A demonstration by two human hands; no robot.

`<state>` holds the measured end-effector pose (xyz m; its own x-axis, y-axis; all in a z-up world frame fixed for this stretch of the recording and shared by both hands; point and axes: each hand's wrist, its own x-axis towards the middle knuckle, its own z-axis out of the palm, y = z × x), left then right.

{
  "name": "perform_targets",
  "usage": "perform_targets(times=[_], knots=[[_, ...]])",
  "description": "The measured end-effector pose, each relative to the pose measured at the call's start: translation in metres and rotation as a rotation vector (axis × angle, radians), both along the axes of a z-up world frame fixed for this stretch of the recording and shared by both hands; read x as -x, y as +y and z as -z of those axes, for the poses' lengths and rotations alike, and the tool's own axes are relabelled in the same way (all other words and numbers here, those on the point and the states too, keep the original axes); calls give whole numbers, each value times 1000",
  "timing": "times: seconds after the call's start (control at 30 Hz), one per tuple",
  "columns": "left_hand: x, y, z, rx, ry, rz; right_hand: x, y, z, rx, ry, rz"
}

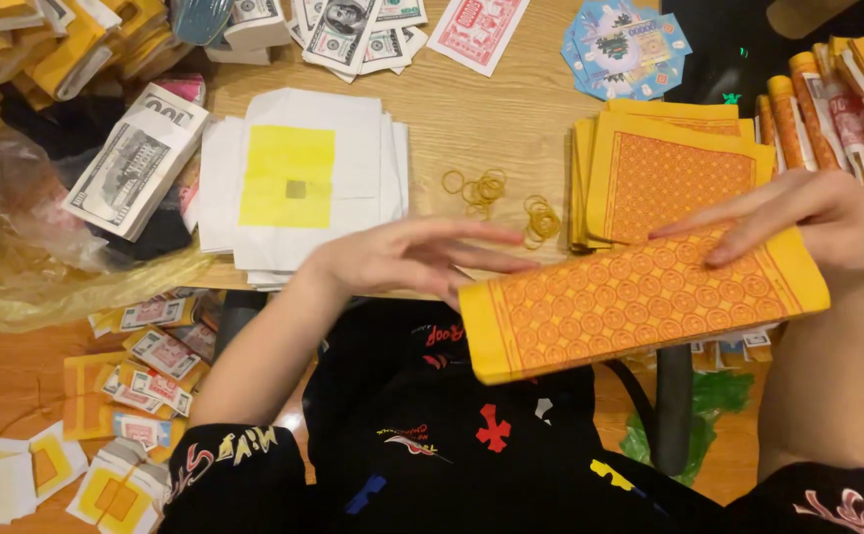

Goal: The person organizes various stacks of paper goods and play currency by hand, placing specific sheets into white paper envelopes and folding them together with larger yellow sheets. They handle multiple different denominations of play money and patterned paper sheets, combining them before placing the assembled items into bags.

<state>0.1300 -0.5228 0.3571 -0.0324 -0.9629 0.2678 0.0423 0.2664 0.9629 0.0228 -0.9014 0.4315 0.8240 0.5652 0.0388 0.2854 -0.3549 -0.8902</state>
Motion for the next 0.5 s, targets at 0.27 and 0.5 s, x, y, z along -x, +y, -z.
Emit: perform_targets(times=[0.27, 0.5], knots=[[49, -73, 51, -191, 436, -480, -46, 82, -22, 185, 292, 426], [31, -103, 95, 115, 579, -816, -26, 124, 107, -885, 279, 447]])
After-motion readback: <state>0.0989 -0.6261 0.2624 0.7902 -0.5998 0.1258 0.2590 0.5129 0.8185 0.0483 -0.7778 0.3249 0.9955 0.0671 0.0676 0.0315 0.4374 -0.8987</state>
